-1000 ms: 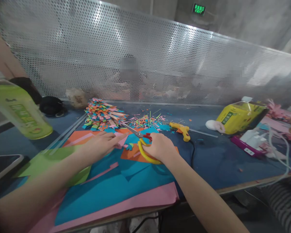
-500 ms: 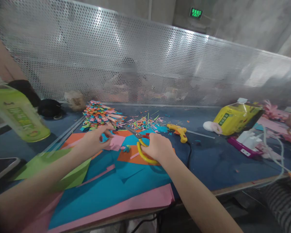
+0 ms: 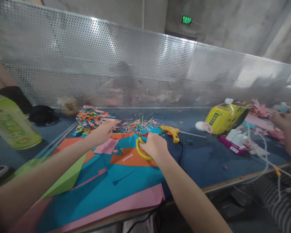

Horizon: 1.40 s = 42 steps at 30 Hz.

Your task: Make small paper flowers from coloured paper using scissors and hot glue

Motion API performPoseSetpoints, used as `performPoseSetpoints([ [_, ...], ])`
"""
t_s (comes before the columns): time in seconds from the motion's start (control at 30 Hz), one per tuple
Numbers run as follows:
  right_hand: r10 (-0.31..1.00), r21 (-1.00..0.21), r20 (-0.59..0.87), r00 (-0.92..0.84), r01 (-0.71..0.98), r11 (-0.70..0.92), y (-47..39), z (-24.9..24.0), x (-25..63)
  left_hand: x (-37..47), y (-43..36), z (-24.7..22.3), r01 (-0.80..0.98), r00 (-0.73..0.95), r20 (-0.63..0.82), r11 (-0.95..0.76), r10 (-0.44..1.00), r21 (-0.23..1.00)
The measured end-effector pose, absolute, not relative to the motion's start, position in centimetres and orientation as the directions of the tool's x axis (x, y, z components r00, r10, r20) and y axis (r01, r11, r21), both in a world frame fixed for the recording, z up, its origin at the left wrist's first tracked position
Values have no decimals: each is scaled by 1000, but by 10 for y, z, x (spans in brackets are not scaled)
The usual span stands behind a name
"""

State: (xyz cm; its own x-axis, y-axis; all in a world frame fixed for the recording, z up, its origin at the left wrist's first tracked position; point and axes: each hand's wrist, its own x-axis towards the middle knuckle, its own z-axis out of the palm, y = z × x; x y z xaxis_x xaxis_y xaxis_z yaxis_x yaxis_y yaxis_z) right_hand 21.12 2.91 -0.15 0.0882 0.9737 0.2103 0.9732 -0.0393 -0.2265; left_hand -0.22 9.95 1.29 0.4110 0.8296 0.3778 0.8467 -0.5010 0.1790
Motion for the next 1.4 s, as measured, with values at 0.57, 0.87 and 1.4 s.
performPoseSetpoints([
  [0.57, 964, -283, 263, 24, 958, 53, 22, -3, 204, -46, 43, 7, 847, 379, 174, -416, 909, 332],
  [0.87, 901, -769, 387, -197, 470, 433, 13, 3, 189, -22, 27, 3, 411, 316, 201, -325, 927, 852],
  [1.4, 888, -791, 400, -226, 405, 459, 13, -9, 187, 15, 19, 0, 145, 352, 105, -165, 930, 975],
])
